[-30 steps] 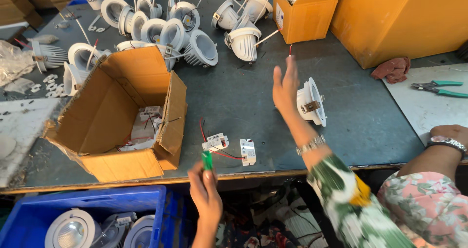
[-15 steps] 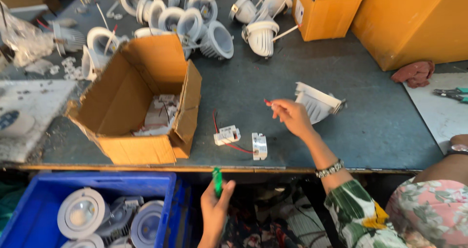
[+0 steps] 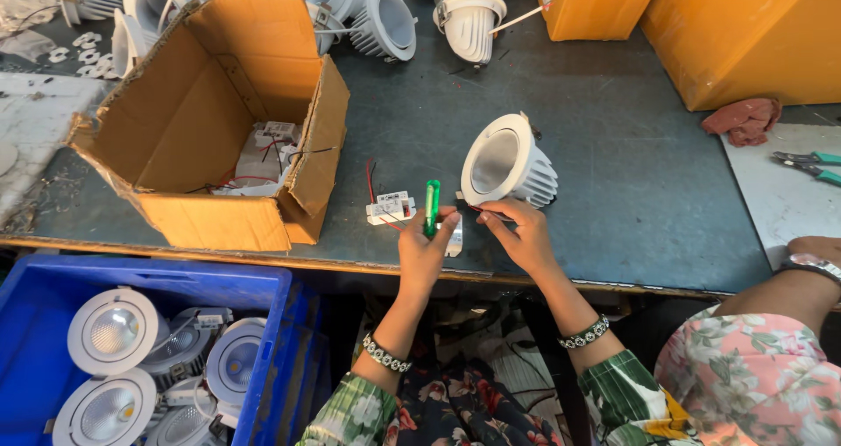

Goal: The person assembles LED downlight fixtures by connecting power drivers to the light bodies. They use a screwdriver to strip wires and tighten terminal screws, then place the completed units on the table.

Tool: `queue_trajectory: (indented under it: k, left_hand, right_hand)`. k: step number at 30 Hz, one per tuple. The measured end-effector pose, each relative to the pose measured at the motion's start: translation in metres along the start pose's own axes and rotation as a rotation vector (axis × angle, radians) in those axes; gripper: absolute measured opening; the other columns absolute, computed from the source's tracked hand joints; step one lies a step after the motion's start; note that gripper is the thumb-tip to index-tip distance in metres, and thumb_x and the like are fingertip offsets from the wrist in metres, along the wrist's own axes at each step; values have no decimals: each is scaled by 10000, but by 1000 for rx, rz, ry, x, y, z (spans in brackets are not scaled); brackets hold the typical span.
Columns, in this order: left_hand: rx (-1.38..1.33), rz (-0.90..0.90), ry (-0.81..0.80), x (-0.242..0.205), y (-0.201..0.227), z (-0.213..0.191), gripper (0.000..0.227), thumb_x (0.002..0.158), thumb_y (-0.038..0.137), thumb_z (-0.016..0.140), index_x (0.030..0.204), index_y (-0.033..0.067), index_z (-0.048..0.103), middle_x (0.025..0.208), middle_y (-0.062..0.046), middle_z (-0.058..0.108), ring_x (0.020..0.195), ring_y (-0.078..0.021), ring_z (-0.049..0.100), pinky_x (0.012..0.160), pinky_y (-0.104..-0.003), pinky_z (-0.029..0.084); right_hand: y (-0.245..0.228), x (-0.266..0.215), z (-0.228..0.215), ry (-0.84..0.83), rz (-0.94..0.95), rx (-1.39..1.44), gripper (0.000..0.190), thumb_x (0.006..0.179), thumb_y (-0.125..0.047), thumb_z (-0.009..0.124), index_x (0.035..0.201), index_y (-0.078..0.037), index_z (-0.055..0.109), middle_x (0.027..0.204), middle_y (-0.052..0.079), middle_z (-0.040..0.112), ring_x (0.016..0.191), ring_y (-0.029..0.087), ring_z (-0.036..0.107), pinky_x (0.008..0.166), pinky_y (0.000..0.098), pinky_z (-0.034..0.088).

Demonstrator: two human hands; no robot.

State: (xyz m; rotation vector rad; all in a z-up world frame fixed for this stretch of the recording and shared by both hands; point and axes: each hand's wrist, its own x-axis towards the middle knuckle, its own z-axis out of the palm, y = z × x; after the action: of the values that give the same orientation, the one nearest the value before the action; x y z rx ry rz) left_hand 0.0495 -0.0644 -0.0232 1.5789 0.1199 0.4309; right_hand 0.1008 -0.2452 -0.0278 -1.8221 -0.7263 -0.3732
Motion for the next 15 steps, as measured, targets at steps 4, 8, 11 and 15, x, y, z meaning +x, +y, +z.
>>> queue_trajectory:
  k: [4,8,11,15]
  left_hand:
    - [97,19,-6,0,8,5,306,855,273,798,1046,50,714,834,7,722,662,-45,614,605,-223,495]
    - [149,92,16,1,5,10,240,898,262,793,1001,51,750,810,1,699,650,-68,532,596,-235,454]
    - [125,73,3,3,-2,12,230,908,261,793,996,53,749,775,18,665,633,-59,501,578,-237,432]
    - [-17,2,-20,0,-14,14,222,916,268,791,993,65,747,725,46,605,616,-25,470,551,-214,392]
  right_hand:
    - [-7,6,7,18,-55,-101,173,914,-45,725,1085,-29,746,987,76,748,878,175,724,793,280,557]
    - [-10,4,11,32,-51,-166,154,892,-47,752,1043,-18,759,938,76,740,856,188,696,794,289,525]
    - [-7,1,12,12,65,38,163,909,-85,744,1052,-10,730,968,48,722,870,140,710,810,260,572]
    - [5,-3,14,23,149,155,137,934,-107,750,1031,-13,733,972,36,724,905,118,698,850,268,563]
